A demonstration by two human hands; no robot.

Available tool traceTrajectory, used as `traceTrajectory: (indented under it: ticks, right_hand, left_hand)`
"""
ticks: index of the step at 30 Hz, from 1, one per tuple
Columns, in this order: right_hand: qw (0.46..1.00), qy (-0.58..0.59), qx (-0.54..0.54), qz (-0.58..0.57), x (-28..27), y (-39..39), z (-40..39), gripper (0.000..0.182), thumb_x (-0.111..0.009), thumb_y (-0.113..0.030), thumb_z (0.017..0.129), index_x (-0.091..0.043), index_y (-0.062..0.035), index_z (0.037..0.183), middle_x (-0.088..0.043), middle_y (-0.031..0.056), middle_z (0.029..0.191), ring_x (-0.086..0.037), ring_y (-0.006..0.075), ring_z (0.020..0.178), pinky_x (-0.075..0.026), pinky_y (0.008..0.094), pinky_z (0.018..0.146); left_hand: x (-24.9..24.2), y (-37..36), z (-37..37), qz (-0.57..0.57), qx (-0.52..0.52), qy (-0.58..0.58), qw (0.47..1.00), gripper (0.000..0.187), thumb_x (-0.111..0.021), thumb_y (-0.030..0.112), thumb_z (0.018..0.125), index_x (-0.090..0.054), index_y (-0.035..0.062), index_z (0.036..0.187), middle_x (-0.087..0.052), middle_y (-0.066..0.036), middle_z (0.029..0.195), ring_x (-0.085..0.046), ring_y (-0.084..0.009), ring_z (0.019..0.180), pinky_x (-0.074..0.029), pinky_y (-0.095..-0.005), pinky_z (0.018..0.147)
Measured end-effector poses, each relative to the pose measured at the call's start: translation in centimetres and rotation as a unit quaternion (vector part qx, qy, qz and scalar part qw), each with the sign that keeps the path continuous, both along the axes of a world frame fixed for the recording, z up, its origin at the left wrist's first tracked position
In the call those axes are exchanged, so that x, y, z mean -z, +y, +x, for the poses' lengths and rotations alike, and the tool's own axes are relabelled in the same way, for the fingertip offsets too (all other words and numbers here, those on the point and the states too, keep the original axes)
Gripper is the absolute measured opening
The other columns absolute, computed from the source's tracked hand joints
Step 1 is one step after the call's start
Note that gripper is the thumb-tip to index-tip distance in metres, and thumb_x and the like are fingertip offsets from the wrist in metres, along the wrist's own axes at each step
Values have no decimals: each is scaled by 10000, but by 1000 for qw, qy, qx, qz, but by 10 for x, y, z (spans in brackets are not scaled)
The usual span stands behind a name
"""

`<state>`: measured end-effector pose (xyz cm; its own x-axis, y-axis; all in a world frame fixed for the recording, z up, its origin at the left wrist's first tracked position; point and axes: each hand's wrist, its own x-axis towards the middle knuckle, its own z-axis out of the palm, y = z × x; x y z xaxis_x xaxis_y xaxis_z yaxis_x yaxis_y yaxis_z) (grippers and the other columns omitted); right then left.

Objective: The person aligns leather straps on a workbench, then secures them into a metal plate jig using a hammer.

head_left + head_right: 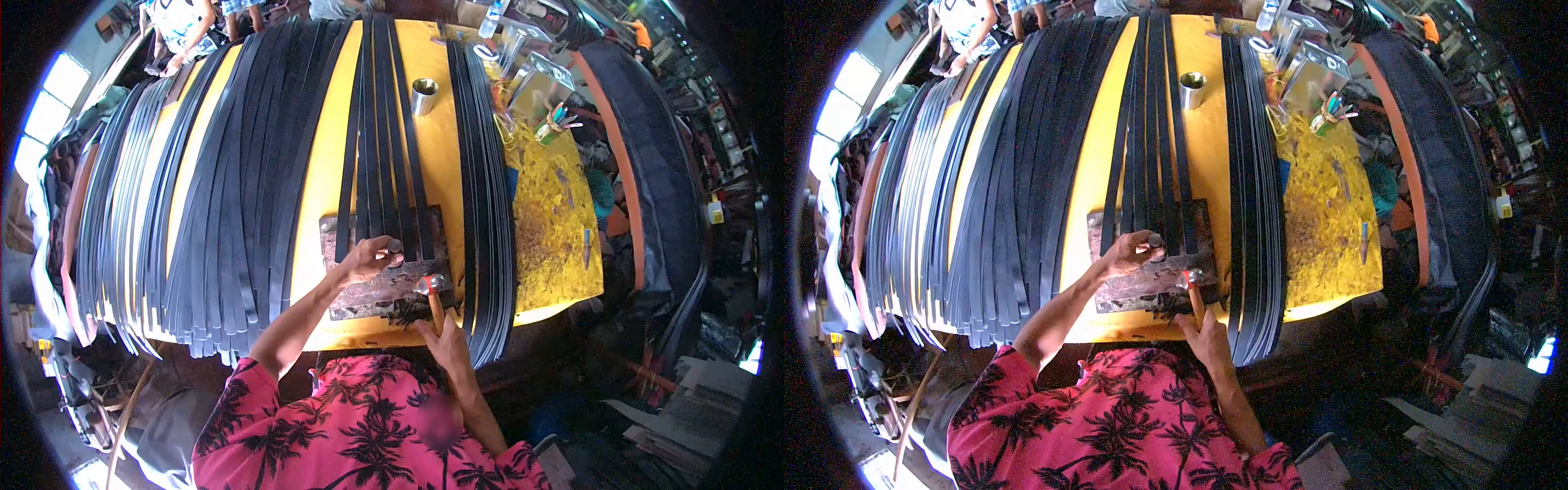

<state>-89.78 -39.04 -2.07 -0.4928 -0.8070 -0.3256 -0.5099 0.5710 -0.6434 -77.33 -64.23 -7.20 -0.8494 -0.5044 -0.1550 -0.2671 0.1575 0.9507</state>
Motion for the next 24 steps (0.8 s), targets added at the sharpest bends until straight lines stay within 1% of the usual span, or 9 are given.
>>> traceTrajectory:
  ticks: [2, 6, 8, 12, 14, 18, 20, 23, 24]
  right_hand:
    - [999, 30, -7, -10, 5, 2, 0, 680, -648, -579, 845, -507, 82, 918, -586, 309, 706, -625, 493, 707, -469, 490, 556]
    - [999, 27, -8, -18, 3, 0, -2, 671, -640, -577, 852, -510, 78, 916, -585, 306, 696, -621, 487, 681, -465, 489, 543]
    - [998, -11, -28, 49, -4, -3, -5, 811, -610, -588, 863, -484, 154, 1165, -612, 336, 781, -632, 502, 765, -513, 505, 606]
    - [999, 27, -27, 31, 11, 4, -4, 803, -596, -591, 871, -485, 148, 1167, -605, 345, 786, -630, 492, 761, -508, 506, 613]
    - [994, 82, -19, -67, 17, 5, -2, 629, -622, -577, 871, -485, 34, 807, -509, 233, 584, -574, 370, 530, -420, 448, 466]
    - [996, 72, -19, -46, 7, 0, -3, 623, -619, -569, 875, -487, 37, 812, -508, 240, 578, -578, 405, 549, -427, 464, 484]
    - [998, 19, -34, 58, -3, -4, -5, 774, -591, -577, 881, -499, 146, 1139, -609, 344, 790, -634, 487, 784, -505, 511, 614]
    - [999, 40, -27, 26, 2, -2, -3, 741, -586, -565, 890, -513, 140, 1104, -607, 339, 771, -633, 483, 764, -496, 516, 588]
    - [998, 41, -27, 26, 2, -2, -2, 741, -586, -565, 890, -513, 140, 1104, -607, 339, 771, -633, 483, 764, -496, 516, 588]
  left_hand:
    - [0, 1, 1, -5, -9, -2, 1000, 257, -647, 270, 926, -625, 49, 1056, -693, -93, 1009, -670, -205, 957, -545, -409, 922]
    - [1, 1, 1, -18, -2, -16, 1000, 273, -660, 285, 917, -626, 51, 1054, -697, -94, 985, -672, -201, 931, -559, -404, 864]
    - [0, 1, 1, -26, -14, 18, 999, 295, -670, 310, 908, -627, 52, 1043, -700, -97, 975, -675, -200, 901, -566, -400, 814]
    - [0, 3, 3, -37, -16, 2, 999, 310, -667, 331, 909, -625, 50, 1033, -702, -101, 976, -678, -205, 890, -569, -401, 808]
    - [2, 3, 2, -38, -18, 37, 998, 328, -671, 348, 902, -623, 49, 1027, -702, -105, 976, -679, -211, 900, -570, -403, 837]
    - [2, 4, 2, -37, -22, 35, 998, 328, -676, 344, 898, -626, 48, 1029, -702, -105, 970, -680, -208, 924, -565, -408, 881]
    - [2, 6, 3, -36, -26, 31, 999, 286, -677, 302, 902, -633, 51, 1033, -707, -100, 967, -687, -218, 931, -561, -402, 902]
    - [6, 9, 5, -66, -26, 38, 997, 222, -673, 232, 911, -636, 49, 1031, -712, -93, 969, -695, -223, 913, -571, -379, 859]
    - [9, 11, 7, -66, -26, 39, 997, 222, -673, 232, 911, -636, 49, 1031, -712, -93, 969, -695, -223, 913, -571, -379, 859]
